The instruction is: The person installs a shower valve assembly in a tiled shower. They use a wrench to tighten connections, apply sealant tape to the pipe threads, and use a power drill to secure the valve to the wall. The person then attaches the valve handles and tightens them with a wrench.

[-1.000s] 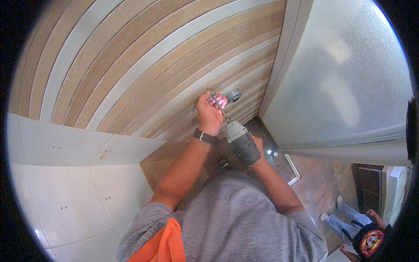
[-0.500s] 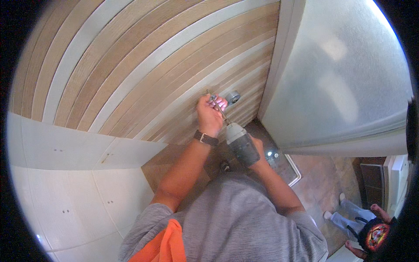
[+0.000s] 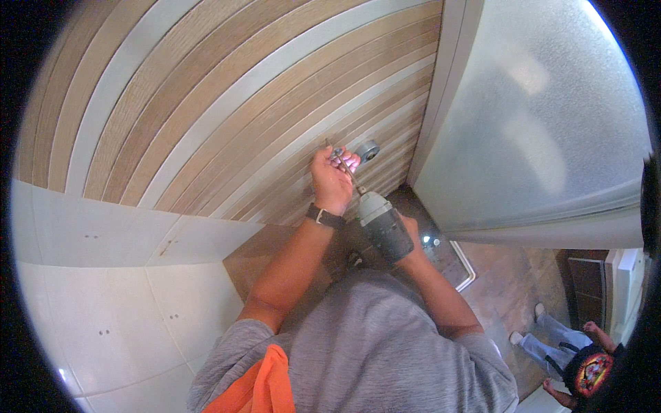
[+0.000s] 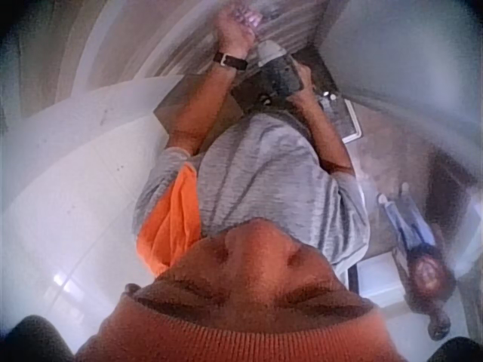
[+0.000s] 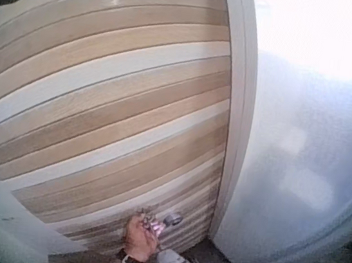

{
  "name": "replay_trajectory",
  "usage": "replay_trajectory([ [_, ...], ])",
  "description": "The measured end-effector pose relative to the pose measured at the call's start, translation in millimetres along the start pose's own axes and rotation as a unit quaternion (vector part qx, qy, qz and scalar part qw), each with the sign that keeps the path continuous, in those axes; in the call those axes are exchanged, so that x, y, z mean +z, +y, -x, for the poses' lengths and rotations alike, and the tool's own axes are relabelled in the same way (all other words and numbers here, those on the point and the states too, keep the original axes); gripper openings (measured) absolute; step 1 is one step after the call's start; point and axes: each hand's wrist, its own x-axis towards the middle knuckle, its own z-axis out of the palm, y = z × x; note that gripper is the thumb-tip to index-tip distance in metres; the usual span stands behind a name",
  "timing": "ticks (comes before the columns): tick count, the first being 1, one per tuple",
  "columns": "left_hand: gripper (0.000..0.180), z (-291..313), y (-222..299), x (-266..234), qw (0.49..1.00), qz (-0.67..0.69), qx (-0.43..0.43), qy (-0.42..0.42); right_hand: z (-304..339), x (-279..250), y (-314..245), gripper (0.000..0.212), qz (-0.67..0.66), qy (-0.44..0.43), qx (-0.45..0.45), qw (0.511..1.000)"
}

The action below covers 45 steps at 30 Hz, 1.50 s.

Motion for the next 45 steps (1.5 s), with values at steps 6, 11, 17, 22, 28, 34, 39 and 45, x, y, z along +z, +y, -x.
replay_trajectory([
  [6, 0.029, 2, -1, 5, 1.0, 0.004, -0.011, -0.009, 1, 1, 9, 0.041, -0.019, 0.003, 0.037, 0.999],
  [11, 0.03, 3, -2, 4, 1.0, -0.002, -0.007, 0.018, 2, -1, 2, 0.041, -0.046, -0.005, 0.055, 0.997],
  [17, 0.031, -1, -4, -2, 1.0, 0.002, -0.007, 0.003, -1, -7, 0, 0.041, 0.02, -0.02, -0.004, 1.0],
  [22, 0.031, 0, -1, -1, 1.0, -0.011, -0.007, 0.004, -1, -2, 0, 0.04, -0.034, 0.01, 0.017, 0.999],
  [28, 0.03, 4, 5, 2, 1.0, -0.013, -0.007, 0.004, -1, 1, -4, 0.035, 0.002, -0.002, 0.012, 1.0],
  [34, 0.031, 6, -1, 4, 0.999, 0.007, -0.028, 0.024, 2, -5, 7, 0.035, -0.007, -0.015, 0.076, 0.997],
  [39, 0.029, 0, 1, -12, 0.988, -0.045, -0.144, 0.021, 10, -8, 4, 0.043, -0.022, 0.005, 0.065, 0.998],
  [45, 0.03, -25, 2, -60, 0.937, -0.167, -0.305, -0.031, 30, -23, -2, 0.048, 0.053, -0.016, 0.169, 0.984],
])
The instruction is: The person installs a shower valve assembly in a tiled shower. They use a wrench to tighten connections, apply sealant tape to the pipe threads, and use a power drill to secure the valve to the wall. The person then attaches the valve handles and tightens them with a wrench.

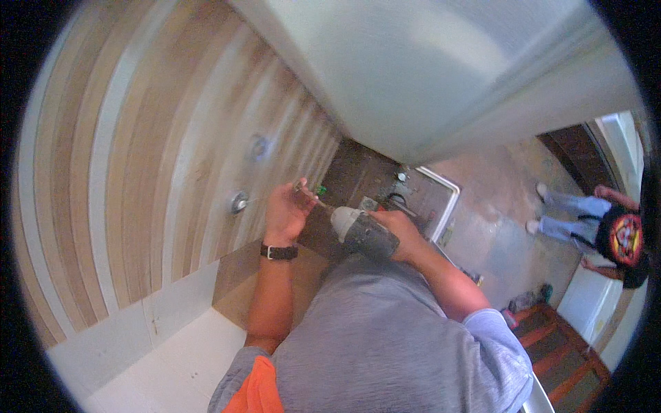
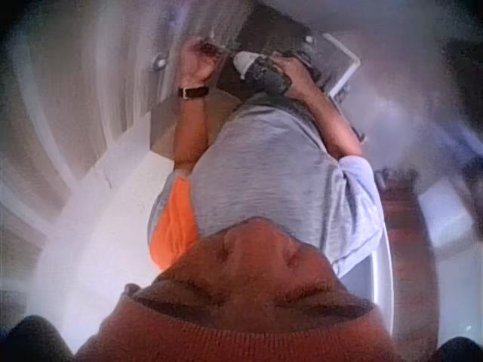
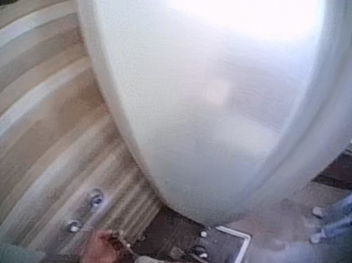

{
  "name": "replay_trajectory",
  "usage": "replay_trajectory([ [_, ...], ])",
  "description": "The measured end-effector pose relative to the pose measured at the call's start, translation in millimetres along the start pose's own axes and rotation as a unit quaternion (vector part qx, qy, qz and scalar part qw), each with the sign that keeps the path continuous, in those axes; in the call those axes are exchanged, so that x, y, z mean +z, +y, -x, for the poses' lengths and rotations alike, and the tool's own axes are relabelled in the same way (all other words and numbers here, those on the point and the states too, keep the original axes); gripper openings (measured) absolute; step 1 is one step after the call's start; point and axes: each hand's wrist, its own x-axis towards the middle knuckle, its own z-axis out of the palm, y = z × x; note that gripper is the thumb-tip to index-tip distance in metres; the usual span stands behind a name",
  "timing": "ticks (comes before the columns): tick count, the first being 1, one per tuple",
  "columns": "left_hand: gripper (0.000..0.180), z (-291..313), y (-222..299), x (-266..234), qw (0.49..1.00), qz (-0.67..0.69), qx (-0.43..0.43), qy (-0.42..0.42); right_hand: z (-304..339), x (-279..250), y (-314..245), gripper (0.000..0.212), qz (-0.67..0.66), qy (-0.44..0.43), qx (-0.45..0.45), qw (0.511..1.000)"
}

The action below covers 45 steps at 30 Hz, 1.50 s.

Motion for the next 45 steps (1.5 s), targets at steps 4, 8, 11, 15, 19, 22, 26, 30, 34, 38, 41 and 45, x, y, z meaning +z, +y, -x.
replay_trajectory([
  [4, 0.033, -8, -20, -7, 0.991, -0.128, -0.027, -0.015, 25, -12, 11, 0.049, -0.013, 0.002, 0.041, 0.999],
  [8, 0.036, -4, -49, -3, 0.991, -0.122, -0.05, -0.038, 65, -18, 35, 0.052, -0.022, 0.016, 0.031, 0.999],
  [11, 0.034, -16, -52, 5, 0.99, -0.099, -0.069, -0.067, 71, -13, 45, 0.052, 0.032, 0.052, 0.009, 0.998],
  [15, 0.026, -44, -78, 15, 0.987, -0.068, -0.104, -0.097, 84, 0, 51, 0.05, 0.027, 0.111, 0.065, 0.991],
  [19, 0.022, -71, -116, 10, 0.978, -0.047, -0.155, -0.135, 112, 11, 74, 0.046, 0.048, 0.161, 0.099, 0.981],
  [22, 0.022, -75, -151, 15, 0.979, -0.098, -0.145, -0.104, 136, 17, 98, 0.041, 0.032, 0.19, 0.108, 0.975],
  [26, 0.021, -63, -172, 27, 0.966, -0.233, -0.099, -0.057, 161, 36, 143, 0.043, 0.004, 0.227, 0.094, 0.969],
  [30, 0.024, -54, -176, 44, 0.952, -0.288, -0.075, -0.074, 169, 44, 164, 0.045, -0.013, 0.235, 0.069, 0.969],
  [34, 0.027, -25, -179, 97, 0.925, -0.374, 0.011, -0.067, 171, 45, 163, 0.042, 0.052, 0.319, 0.007, 0.946],
  [38, 0.025, -9, -167, 118, 0.921, -0.38, 0.061, -0.065, 168, 47, 126, 0.046, 0.153, 0.393, -0.005, 0.907],
  [41, 0.025, 4, -165, 129, 0.956, -0.286, 0.033, -0.058, 168, 43, 107, 0.048, 0.169, 0.409, -0.022, 0.897],
  [45, 0.026, 11, -155, 125, 0.977, -0.197, -0.019, -0.074, 175, 48, 112, 0.052, 0.139, 0.45, -0.059, 0.88],
])
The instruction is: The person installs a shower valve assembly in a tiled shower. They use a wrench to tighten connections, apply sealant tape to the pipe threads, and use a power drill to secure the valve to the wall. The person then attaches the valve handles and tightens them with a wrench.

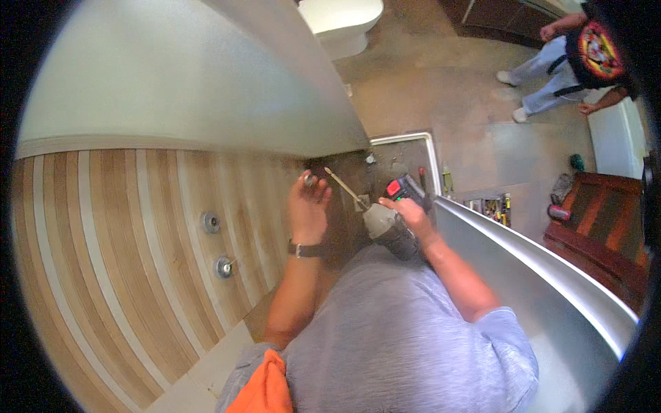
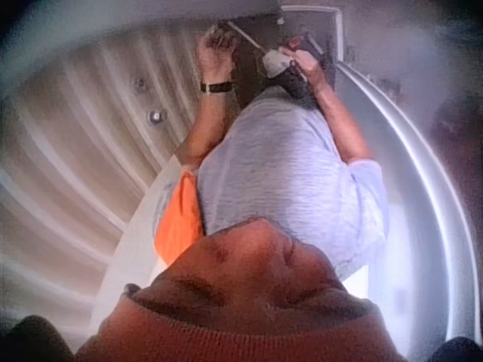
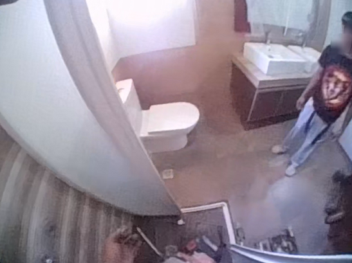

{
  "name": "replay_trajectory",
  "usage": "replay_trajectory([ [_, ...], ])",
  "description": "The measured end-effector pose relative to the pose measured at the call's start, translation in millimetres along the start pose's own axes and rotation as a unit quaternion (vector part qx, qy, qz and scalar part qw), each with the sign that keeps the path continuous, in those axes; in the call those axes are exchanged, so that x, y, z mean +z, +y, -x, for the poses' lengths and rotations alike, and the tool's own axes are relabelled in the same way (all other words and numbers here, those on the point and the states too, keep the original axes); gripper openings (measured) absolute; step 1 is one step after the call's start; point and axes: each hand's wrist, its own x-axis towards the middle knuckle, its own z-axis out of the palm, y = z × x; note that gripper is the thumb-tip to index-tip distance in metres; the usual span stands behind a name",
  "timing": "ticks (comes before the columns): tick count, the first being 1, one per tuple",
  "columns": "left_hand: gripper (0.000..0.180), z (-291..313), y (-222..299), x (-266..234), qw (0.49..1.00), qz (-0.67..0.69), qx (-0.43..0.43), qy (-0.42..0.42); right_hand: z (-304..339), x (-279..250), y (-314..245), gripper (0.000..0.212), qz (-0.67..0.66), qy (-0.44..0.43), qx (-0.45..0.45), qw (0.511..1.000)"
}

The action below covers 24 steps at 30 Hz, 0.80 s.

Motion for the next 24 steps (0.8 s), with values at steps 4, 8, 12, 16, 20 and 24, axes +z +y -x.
replay_trajectory([
  [4, 0.024, -18, -10, -67, 0.99, -0.003, -0.135, -0.048, 34, -7, -3, 0.043, -0.165, 0.04, 0.235, 0.957],
  [8, 0.02, -39, -58, -129, 0.966, 0.026, -0.257, 0.007, 55, 11, 74, 0.051, 0.647, -0.178, 0.161, 0.724],
  [12, 0.017, -87, -123, -172, 0.967, -0.025, -0.251, 0.041, 49, 25, 171, 0.046, 0.065, 0.229, 0.384, 0.892],
  [16, 0.017, -179, -197, -209, 0.981, -0.046, -0.189, -0.009, 84, 42, 355, 0.044, 0.133, 0.356, 0.358, 0.853],
  [20, 0.022, -282, -257, -232, 0.981, -0.013, -0.19, -0.041, 123, 41, 518, 0.044, 0.169, 0.479, 0.394, 0.766],
  [24, 0.025, -362, -320, -248, 0.974, 0.061, -0.21, -0.053, 190, 40, 650, 0.055, 0.187, 0.538, 0.463, 0.679],
])
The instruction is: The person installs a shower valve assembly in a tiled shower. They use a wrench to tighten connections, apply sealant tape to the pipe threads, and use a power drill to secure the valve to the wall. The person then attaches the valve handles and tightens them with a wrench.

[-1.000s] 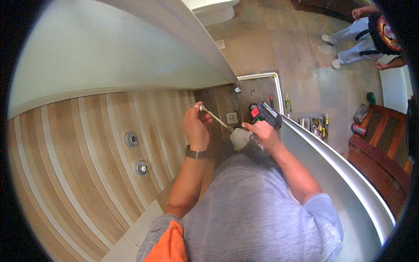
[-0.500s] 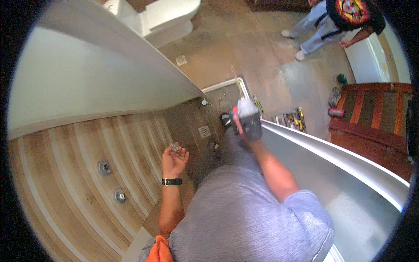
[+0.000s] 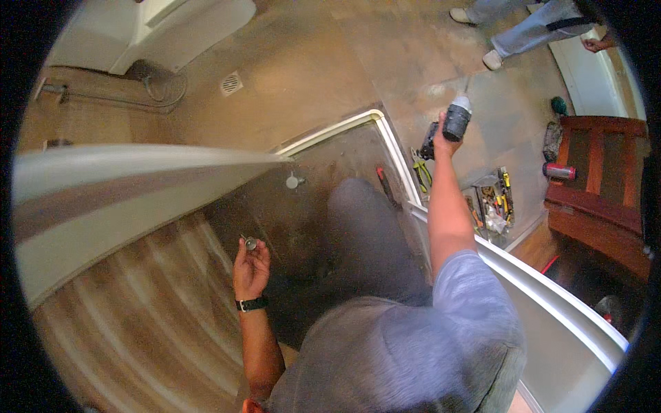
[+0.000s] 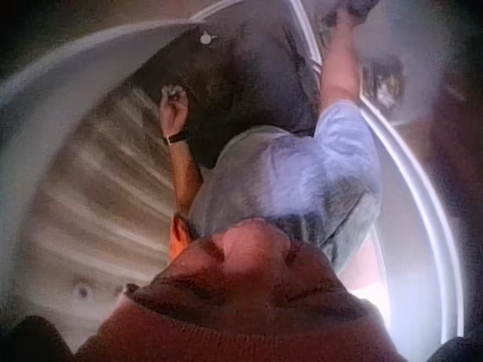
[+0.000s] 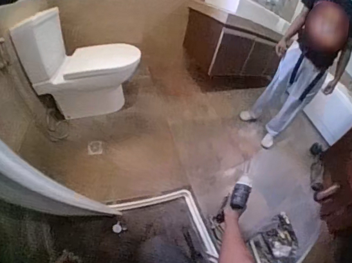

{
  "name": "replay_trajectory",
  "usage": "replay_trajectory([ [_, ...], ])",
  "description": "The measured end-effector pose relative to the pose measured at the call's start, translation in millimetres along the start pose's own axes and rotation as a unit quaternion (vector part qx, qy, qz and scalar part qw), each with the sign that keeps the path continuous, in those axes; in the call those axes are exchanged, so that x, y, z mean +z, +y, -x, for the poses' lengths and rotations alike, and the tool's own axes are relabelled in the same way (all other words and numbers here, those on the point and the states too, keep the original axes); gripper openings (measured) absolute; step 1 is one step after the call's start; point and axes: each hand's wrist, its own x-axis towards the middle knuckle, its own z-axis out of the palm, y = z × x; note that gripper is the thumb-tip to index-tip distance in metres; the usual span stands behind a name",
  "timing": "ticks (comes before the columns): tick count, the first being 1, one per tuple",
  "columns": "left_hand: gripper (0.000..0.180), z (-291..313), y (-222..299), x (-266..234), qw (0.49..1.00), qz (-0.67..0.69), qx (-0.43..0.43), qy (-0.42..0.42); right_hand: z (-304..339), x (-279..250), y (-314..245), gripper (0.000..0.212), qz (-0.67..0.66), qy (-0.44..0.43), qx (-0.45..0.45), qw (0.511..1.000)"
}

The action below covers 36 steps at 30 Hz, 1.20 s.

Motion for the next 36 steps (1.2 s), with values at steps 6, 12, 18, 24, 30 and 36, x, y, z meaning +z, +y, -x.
replay_trajectory([
  [6, 0.026, -76, -33, -38, 0.999, 0.019, -0.028, -0.031, -52, 30, 143, 0.052, -0.051, 0.083, 0.021, 0.995],
  [12, 0.028, -80, -36, -42, 0.994, -0.08, -0.037, 0.071, -50, 21, 166, 0.041, 0.009, 0.107, -0.044, 0.993],
  [18, 0.03, -71, -15, -71, 0.995, -0.072, -0.058, 0.043, -70, 41, 201, 0.059, -0.085, 0.215, 0.014, 0.973],
  [24, 0.024, -75, -25, -25, 0.991, -0.105, -0.036, -0.075, -64, 17, 203, 0.075, 0.039, 0.191, 0.2, 0.96],
  [30, 0.018, -94, -53, 4, 0.991, -0.135, -0.003, 0.023, -13, 18, 158, 0.082, 0.314, 0.131, 0.207, 0.917],
  [36, 0.025, -122, -77, -44, 0.994, -0.087, -0.017, 0.056, 151, 63, 72, 0.036, 0.163, -0.275, -0.093, 0.943],
])
